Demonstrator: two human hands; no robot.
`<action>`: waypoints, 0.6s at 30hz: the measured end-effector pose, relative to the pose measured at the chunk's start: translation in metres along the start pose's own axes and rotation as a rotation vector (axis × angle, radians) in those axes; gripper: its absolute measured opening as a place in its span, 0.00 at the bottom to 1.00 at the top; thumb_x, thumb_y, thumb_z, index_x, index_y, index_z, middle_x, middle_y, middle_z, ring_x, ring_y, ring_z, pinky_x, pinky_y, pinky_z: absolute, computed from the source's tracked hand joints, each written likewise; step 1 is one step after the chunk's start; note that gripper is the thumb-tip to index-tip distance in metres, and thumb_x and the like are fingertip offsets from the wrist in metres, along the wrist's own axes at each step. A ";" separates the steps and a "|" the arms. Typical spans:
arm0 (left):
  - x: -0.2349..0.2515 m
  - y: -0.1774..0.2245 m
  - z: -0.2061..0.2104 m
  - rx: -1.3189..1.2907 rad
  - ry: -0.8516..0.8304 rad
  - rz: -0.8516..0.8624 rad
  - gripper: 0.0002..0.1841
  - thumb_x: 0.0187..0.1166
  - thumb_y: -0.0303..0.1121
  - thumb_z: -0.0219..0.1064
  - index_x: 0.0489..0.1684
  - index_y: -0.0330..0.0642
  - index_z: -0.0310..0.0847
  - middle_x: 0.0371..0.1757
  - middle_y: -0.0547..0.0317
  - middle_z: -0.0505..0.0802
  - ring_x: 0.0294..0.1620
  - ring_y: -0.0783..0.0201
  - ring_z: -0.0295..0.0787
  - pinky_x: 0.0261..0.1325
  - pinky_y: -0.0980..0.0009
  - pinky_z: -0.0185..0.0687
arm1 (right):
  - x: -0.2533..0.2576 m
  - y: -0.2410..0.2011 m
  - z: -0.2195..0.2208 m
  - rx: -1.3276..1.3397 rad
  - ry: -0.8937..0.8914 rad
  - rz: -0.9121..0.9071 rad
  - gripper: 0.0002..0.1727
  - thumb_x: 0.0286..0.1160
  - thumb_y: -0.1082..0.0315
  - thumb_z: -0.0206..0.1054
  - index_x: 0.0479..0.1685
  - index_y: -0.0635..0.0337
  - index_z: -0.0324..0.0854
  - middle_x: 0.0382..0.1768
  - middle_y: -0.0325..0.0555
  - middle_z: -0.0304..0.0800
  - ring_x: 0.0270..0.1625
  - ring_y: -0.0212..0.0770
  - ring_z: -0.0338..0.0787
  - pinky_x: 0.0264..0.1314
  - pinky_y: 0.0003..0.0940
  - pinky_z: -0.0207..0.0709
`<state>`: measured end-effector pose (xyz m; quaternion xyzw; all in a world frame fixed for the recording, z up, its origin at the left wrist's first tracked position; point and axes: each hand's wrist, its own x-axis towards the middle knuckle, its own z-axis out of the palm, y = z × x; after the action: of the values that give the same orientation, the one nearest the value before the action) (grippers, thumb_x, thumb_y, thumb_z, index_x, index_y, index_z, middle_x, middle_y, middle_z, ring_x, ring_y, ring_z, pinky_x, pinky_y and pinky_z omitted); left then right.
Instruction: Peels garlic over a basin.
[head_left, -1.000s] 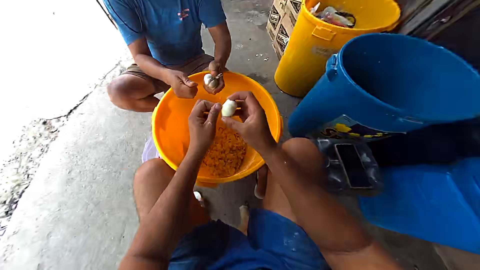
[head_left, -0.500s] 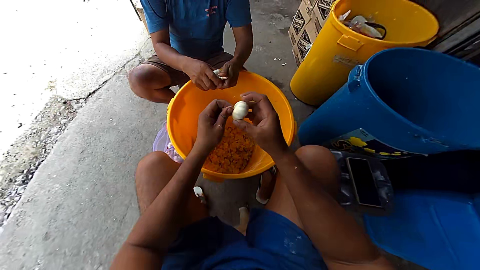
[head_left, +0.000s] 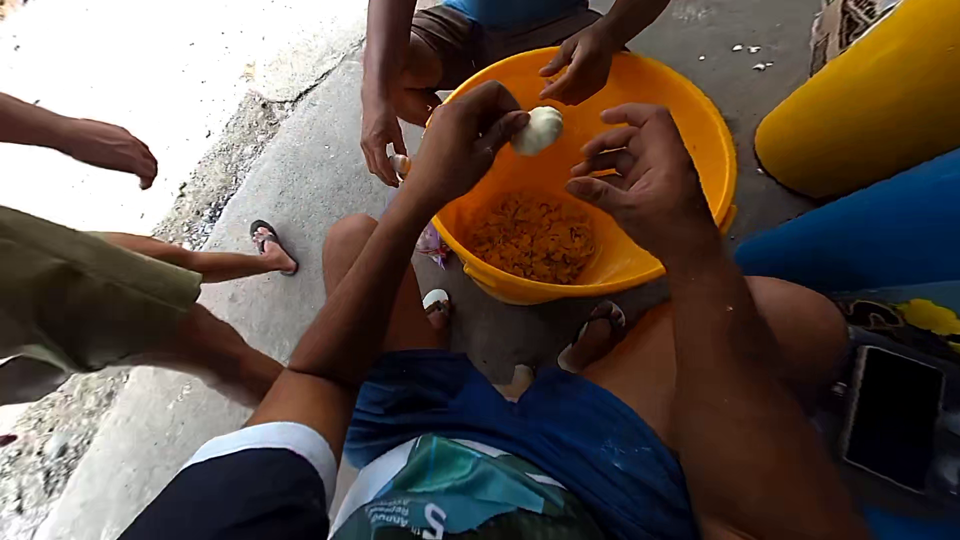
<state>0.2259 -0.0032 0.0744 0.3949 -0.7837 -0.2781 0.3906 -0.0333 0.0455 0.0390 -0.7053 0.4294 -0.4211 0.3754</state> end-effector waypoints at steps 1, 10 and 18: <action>-0.006 0.000 -0.023 0.071 0.040 0.000 0.08 0.85 0.33 0.65 0.45 0.37 0.85 0.34 0.61 0.90 0.33 0.72 0.87 0.41 0.72 0.86 | -0.004 0.002 -0.007 -0.117 -0.029 0.015 0.40 0.71 0.56 0.79 0.82 0.48 0.62 0.62 0.44 0.83 0.57 0.42 0.91 0.52 0.39 0.91; -0.090 -0.059 -0.080 0.635 0.110 -0.617 0.13 0.81 0.43 0.68 0.43 0.44 0.91 0.35 0.55 0.95 0.38 0.55 0.92 0.48 0.42 0.85 | -0.010 0.021 -0.034 -0.520 -0.206 0.047 0.20 0.74 0.63 0.77 0.61 0.60 0.83 0.54 0.56 0.87 0.51 0.56 0.90 0.55 0.60 0.85; -0.078 -0.120 -0.043 0.642 -0.074 -0.813 0.10 0.80 0.41 0.68 0.45 0.48 0.93 0.43 0.51 0.96 0.50 0.46 0.93 0.52 0.34 0.83 | -0.008 0.049 -0.026 -0.617 -0.779 0.470 0.33 0.79 0.48 0.71 0.78 0.56 0.74 0.60 0.60 0.87 0.56 0.59 0.90 0.62 0.65 0.79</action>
<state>0.3401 -0.0072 -0.0219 0.7574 -0.6259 -0.1669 0.0822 -0.0730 0.0315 0.0026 -0.7715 0.5082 0.1118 0.3661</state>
